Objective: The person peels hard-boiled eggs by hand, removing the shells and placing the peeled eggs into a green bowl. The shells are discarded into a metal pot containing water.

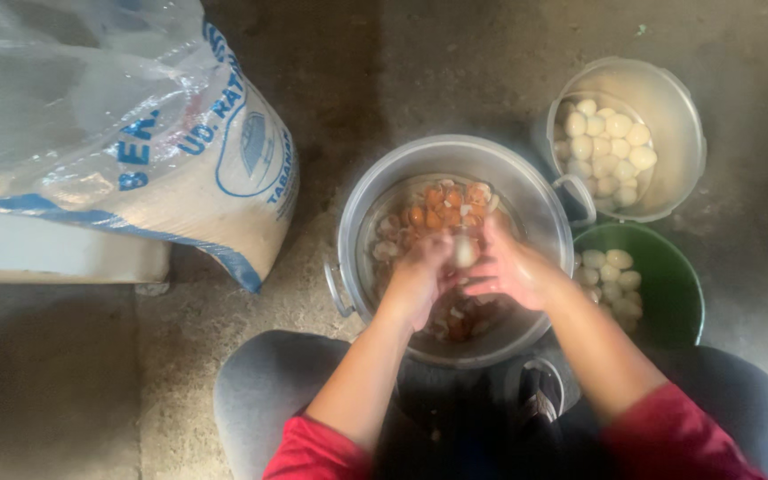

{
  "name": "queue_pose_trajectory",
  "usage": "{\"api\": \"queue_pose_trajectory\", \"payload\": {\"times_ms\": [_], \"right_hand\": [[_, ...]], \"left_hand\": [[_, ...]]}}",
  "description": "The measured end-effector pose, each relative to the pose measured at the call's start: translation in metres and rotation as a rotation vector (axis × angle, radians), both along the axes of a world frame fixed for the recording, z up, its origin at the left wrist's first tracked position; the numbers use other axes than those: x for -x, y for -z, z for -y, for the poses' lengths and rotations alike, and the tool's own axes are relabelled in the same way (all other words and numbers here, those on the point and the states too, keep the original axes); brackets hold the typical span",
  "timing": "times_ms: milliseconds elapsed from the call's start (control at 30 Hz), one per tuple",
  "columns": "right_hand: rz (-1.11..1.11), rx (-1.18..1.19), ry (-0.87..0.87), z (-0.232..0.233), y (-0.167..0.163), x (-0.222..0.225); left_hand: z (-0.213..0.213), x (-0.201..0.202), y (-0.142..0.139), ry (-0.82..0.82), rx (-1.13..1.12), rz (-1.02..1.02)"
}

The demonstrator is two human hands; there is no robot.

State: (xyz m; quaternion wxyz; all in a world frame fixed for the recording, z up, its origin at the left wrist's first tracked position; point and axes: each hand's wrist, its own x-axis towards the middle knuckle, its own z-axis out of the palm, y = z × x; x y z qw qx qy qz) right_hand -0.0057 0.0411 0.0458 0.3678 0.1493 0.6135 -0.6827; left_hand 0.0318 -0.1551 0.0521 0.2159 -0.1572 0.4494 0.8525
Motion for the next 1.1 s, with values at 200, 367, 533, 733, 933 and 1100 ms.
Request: {"api": "queue_pose_trajectory", "payload": {"times_ms": [200, 367, 533, 733, 933, 1100], "right_hand": [[-0.233, -0.093, -0.077, 0.025, -0.006, 0.005], [-0.665, -0.273, -0.207, 0.05, -0.048, -0.006], [-0.52, -0.631, -0.13, 0.067, -0.08, -0.01], [-1.024, -0.59, -0.043, 0.075, -0.08, -0.015], [-1.13, -0.567, -0.025, 0.07, -0.077, -0.024], [-1.216, -0.582, -0.01, 0.066, -0.076, -0.027]], "left_hand": [[0.008, 0.014, 0.01, -0.055, 0.236, -0.069], [0.025, 0.027, 0.008, -0.11, -0.133, -0.021], [0.034, 0.03, -0.003, -0.115, -0.271, 0.039], [0.036, 0.028, -0.014, -0.128, -0.245, 0.097], [0.035, 0.025, -0.017, -0.145, -0.258, 0.068], [0.033, 0.024, -0.019, -0.147, -0.259, 0.08]]}}
